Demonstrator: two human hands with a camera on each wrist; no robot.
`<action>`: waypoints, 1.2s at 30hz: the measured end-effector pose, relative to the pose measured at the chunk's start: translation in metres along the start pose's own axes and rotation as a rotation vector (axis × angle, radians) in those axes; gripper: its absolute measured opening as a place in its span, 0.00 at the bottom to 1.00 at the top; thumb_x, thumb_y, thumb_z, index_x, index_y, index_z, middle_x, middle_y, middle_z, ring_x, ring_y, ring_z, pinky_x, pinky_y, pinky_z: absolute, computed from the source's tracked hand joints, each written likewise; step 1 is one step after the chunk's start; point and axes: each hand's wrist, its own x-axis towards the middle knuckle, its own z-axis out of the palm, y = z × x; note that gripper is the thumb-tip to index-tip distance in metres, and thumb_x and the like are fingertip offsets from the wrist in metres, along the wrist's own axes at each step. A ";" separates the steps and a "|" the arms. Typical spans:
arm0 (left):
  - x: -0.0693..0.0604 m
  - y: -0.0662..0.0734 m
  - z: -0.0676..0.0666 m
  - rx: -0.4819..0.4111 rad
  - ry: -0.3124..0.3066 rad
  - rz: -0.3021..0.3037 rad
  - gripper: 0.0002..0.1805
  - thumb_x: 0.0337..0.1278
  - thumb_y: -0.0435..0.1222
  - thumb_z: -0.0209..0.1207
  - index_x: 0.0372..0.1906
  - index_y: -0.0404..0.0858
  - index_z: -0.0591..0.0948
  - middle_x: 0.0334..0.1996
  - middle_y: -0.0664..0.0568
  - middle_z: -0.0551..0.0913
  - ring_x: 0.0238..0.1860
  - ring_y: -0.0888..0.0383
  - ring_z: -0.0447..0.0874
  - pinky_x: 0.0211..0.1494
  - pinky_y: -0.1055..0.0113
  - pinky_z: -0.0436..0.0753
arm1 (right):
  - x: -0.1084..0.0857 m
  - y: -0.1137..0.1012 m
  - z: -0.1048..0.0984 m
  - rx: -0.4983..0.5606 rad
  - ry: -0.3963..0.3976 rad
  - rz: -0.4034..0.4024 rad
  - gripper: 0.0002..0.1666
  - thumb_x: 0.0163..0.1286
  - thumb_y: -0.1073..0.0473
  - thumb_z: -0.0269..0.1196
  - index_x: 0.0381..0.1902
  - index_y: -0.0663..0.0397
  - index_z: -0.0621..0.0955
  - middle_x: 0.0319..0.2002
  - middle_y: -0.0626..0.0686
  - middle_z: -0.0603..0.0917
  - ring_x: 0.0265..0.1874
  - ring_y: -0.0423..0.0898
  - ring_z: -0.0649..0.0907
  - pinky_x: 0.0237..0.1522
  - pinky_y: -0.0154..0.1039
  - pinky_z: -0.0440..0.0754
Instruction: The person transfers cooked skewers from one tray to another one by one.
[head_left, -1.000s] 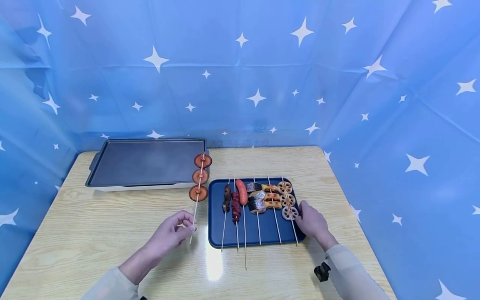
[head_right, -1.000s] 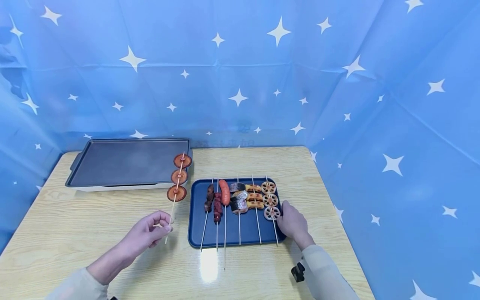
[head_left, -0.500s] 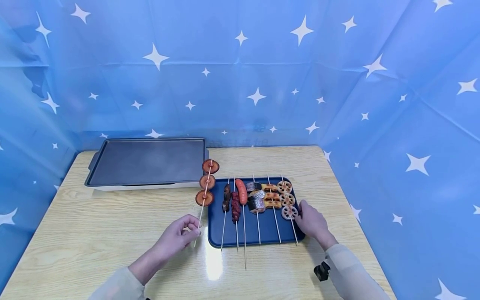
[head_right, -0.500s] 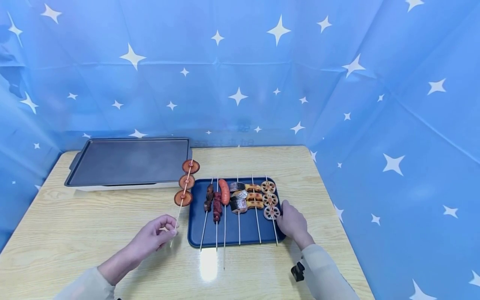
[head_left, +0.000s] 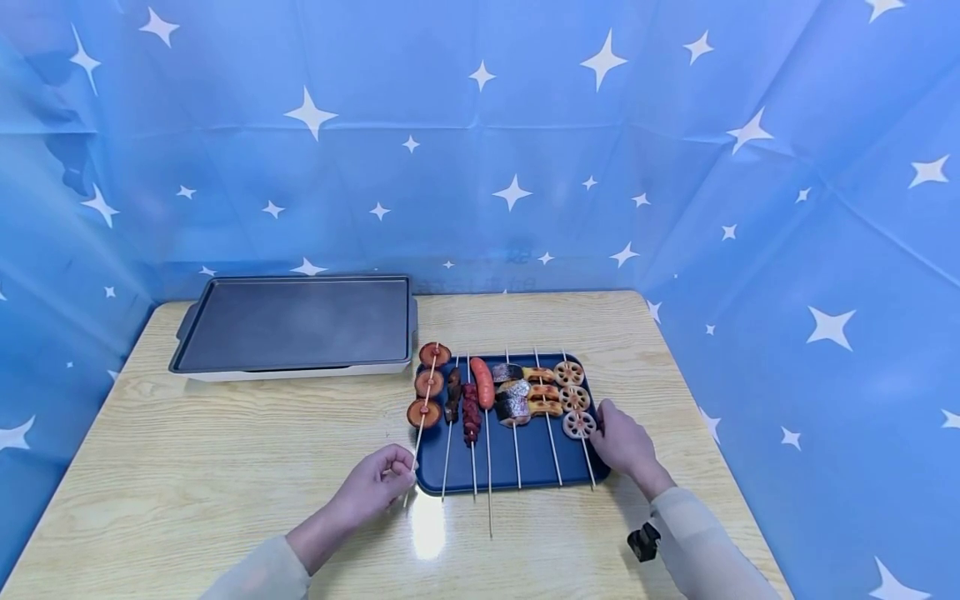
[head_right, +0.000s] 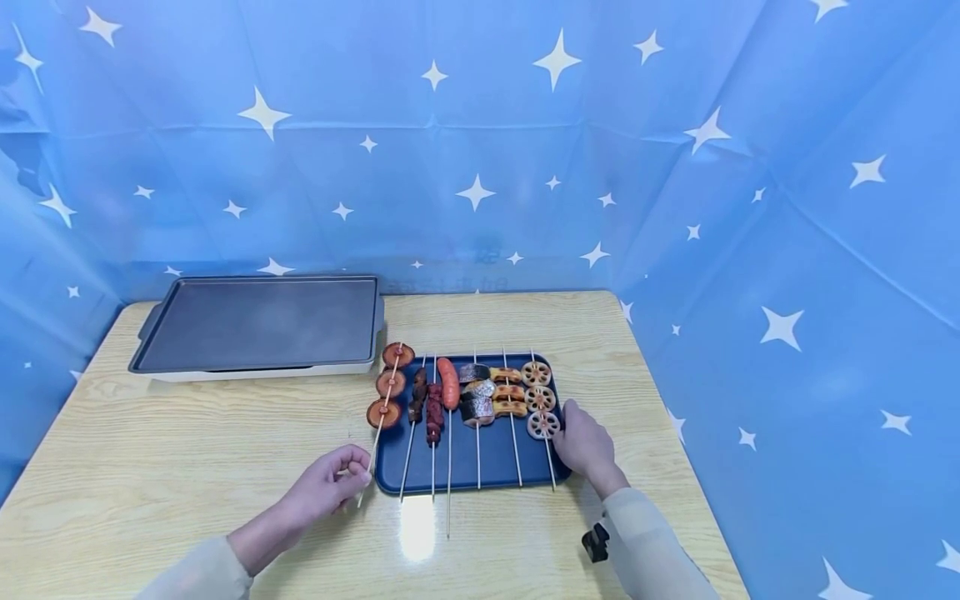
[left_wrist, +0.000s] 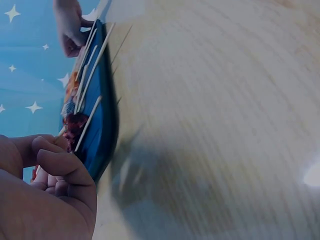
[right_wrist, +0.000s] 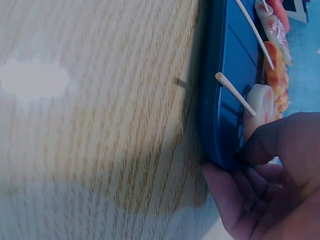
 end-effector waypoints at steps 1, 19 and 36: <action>0.000 -0.002 0.001 -0.001 -0.002 0.005 0.08 0.61 0.29 0.56 0.42 0.28 0.74 0.28 0.55 0.70 0.21 0.67 0.67 0.22 0.76 0.66 | 0.000 0.000 0.000 0.001 0.000 0.000 0.05 0.65 0.62 0.54 0.36 0.57 0.69 0.25 0.53 0.74 0.21 0.47 0.72 0.22 0.39 0.65; 0.009 -0.017 0.021 0.010 0.023 0.001 0.08 0.59 0.29 0.59 0.41 0.30 0.76 0.27 0.54 0.77 0.24 0.61 0.73 0.26 0.74 0.72 | 0.001 -0.001 0.000 -0.010 0.000 0.005 0.06 0.65 0.62 0.55 0.36 0.58 0.69 0.25 0.53 0.74 0.21 0.47 0.72 0.22 0.39 0.65; 0.015 -0.005 0.020 0.548 0.050 0.135 0.06 0.56 0.42 0.64 0.32 0.47 0.78 0.22 0.63 0.77 0.22 0.67 0.72 0.28 0.73 0.69 | 0.004 0.000 -0.001 -0.001 0.000 0.004 0.05 0.65 0.62 0.54 0.36 0.58 0.69 0.25 0.53 0.74 0.21 0.47 0.72 0.22 0.39 0.65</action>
